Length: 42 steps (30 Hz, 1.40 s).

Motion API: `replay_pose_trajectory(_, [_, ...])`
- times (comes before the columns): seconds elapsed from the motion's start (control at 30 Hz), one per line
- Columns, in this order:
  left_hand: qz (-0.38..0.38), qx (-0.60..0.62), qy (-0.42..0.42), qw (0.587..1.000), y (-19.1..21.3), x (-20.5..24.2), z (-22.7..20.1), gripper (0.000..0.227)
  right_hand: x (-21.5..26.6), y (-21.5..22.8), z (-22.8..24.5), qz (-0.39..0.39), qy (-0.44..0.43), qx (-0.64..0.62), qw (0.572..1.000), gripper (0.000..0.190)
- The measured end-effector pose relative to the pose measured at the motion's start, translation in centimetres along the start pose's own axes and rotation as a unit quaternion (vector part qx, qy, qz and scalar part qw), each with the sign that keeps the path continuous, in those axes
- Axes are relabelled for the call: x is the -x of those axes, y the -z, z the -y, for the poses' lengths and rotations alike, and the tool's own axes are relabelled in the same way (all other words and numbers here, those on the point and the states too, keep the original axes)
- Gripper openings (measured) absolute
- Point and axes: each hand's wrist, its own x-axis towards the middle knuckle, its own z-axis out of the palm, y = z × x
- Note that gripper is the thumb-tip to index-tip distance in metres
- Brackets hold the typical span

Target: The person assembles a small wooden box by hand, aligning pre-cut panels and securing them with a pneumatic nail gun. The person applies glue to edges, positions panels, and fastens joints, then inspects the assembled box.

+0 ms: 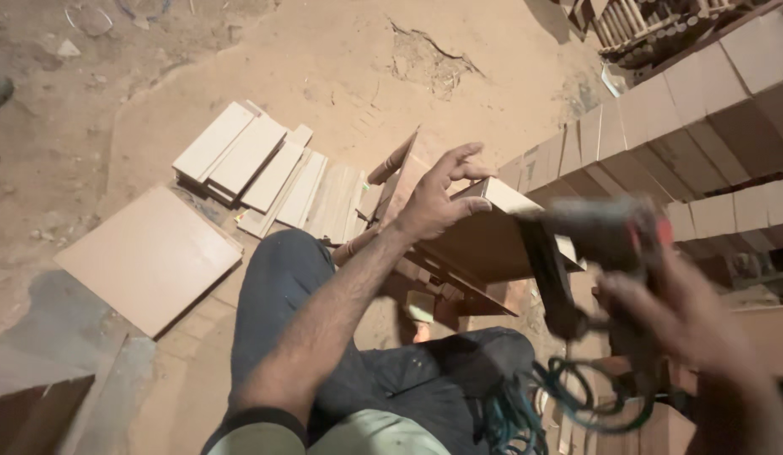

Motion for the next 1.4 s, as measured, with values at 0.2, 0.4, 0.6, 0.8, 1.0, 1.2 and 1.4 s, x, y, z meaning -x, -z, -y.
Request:
replay_pose_trajectory(0.2, [-0.033, -0.049, 0.041, 0.997, -0.8, 0.1, -0.4, 0.074, 9.4, -1.5, -17.3, 0.001, -0.294, 0.02, 0.956, 0.057])
replay_pose_trajectory(0.4, [-0.03, -0.141, 0.032, 0.989, -0.2, 1.5, -0.1, 0.07, 15.9, -11.1, -36.7, 0.001, -0.368, 0.264, 0.892, 0.041])
replay_pose_trajectory(0.6, [-0.024, -0.135, 0.011, 0.99, -1.6, 2.6, -2.6, 0.063, 15.8, -18.7, -44.0, -0.102, -0.418, -0.399, 0.809, 0.038])
replay_pose_trajectory(0.8, [-0.05, -0.206, 0.018, 0.977, -2.6, 7.1, -4.7, 0.061, 10.3, -24.1, -46.6, -0.069, -0.419, -0.604, 0.675, 0.038])
replay_pose_trajectory(1.0, [-0.075, -0.245, 0.062, 0.965, -4.8, 13.2, -7.0, 0.066, 7.9, -24.2, -47.6, -0.014, -0.428, -0.518, 0.741, 0.059])
replay_pose_trajectory(1.2, [-0.254, 0.045, 0.233, 0.938, -10.3, 20.1, -7.7, 0.071, 3.1, -21.2, -40.9, -0.254, -0.177, -0.35, 0.884, 0.047])
replay_pose_trajectory(1.4, [-0.301, 0.106, 0.318, 0.893, -10.7, 22.9, -9.8, 0.059, 1.5, -18.9, -25.3, -0.12, 0.147, -0.33, 0.924, 0.044])
